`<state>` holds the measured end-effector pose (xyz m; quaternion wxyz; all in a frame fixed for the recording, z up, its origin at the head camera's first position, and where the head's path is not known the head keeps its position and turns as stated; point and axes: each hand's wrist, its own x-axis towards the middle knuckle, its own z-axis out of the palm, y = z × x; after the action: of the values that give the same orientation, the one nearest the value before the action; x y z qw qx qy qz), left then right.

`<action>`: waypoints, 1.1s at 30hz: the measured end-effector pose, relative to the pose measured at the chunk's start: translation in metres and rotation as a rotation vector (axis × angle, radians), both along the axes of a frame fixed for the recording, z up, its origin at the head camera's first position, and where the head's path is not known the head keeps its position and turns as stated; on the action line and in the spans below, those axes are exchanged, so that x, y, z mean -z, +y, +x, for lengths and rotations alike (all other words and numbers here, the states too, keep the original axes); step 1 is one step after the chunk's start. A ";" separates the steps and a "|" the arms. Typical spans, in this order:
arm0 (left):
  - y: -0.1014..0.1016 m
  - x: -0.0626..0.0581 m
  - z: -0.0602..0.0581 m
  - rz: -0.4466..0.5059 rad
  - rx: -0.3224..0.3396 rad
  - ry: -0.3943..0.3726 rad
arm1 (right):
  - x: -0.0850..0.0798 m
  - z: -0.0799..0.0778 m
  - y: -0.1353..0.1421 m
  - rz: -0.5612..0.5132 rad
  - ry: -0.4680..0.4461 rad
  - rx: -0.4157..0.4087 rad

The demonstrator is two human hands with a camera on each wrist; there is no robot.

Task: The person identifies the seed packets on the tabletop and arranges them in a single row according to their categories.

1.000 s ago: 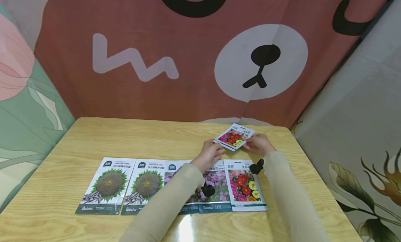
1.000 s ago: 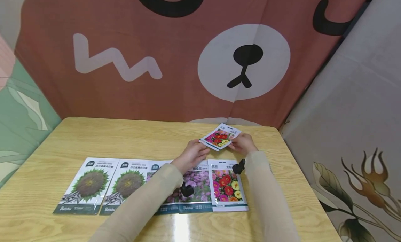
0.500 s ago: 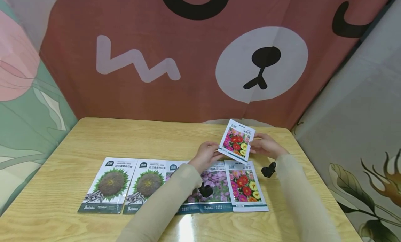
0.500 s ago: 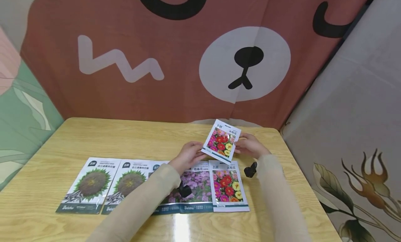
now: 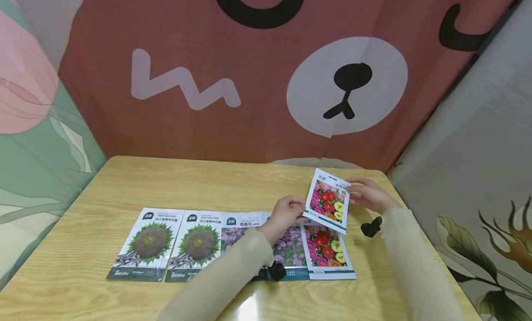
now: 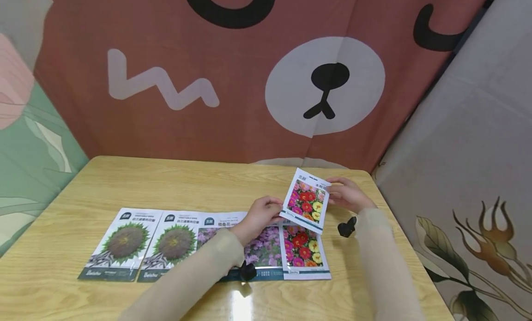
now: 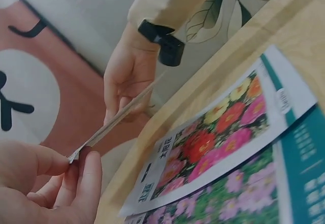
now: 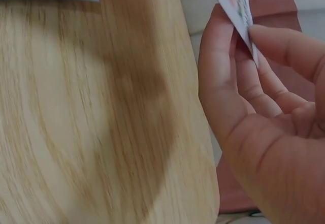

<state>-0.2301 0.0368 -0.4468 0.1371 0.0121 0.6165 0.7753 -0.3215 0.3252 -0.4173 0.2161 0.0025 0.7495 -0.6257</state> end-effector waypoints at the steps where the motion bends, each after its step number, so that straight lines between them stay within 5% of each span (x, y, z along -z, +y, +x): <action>1: 0.001 0.000 0.003 -0.002 0.003 0.001 | -0.001 0.001 0.003 0.016 0.006 -0.009; 14: 0.029 0.002 0.029 -0.082 0.053 0.086 | -0.015 0.005 0.030 0.070 -0.053 -0.118; 33: 0.058 0.007 0.062 -0.103 0.229 -0.066 | -0.010 0.010 0.059 0.215 -0.142 -0.197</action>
<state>-0.1678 0.0950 -0.4540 0.2455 0.0498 0.6451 0.7218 -0.3119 0.3846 -0.4078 0.3272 -0.0038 0.7916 -0.5161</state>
